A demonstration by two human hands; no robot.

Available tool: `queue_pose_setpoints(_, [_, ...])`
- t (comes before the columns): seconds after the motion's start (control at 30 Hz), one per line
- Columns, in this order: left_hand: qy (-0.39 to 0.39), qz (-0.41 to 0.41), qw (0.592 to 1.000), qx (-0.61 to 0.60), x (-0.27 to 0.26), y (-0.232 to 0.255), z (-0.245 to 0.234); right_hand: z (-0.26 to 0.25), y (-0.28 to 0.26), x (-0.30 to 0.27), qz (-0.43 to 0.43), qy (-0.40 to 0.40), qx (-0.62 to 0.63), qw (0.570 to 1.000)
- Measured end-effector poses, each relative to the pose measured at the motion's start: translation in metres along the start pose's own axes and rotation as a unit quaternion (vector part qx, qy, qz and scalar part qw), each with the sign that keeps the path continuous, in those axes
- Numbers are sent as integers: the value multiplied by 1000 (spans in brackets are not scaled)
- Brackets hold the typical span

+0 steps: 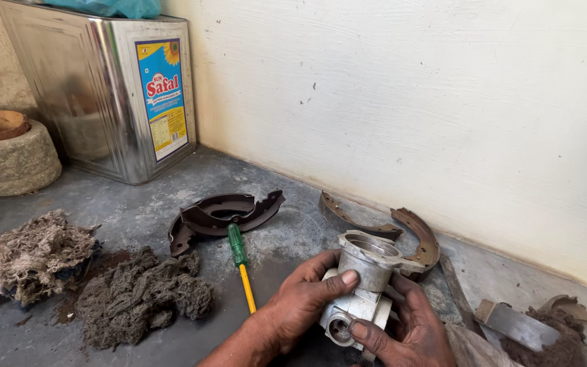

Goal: The person picks up a cylindrical metal engine housing and several curved brake shoes, then rubs the interior of the housing with a piece of abrasive material.

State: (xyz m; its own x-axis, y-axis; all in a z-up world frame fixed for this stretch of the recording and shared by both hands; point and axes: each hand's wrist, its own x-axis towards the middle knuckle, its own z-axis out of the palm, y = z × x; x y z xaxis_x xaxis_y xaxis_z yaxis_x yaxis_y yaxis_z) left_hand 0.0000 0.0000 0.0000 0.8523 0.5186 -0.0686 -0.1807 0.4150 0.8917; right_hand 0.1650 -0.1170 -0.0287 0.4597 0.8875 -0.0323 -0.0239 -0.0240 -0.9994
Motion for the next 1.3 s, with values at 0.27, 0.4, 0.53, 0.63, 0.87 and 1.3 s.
queue_pose_setpoints(0.27, [-9,10,999,-32,3,-6,-5,3,-6,-2,-1,28,-29,999])
queue_pose_setpoints(0.4, [-38,33,997,-57,2,-7,-5,-1,1,1,-18,33,-53,998])
queue_pose_setpoints(0.53, [-21,19,999,-35,0,-3,-4,-6,9,4,-34,-5,-48,998])
queue_pose_setpoints(0.63, [13,-1,1000,-4,1,-2,-1,-10,9,4,-48,-52,-24,997])
queue_pose_setpoints(0.87, [0,13,999,-36,6,-9,-7,-5,7,4,-22,-9,2,1000])
queue_pose_setpoints(1.3, [11,-11,998,-59,0,0,1,-9,32,19,-42,-36,50,997])
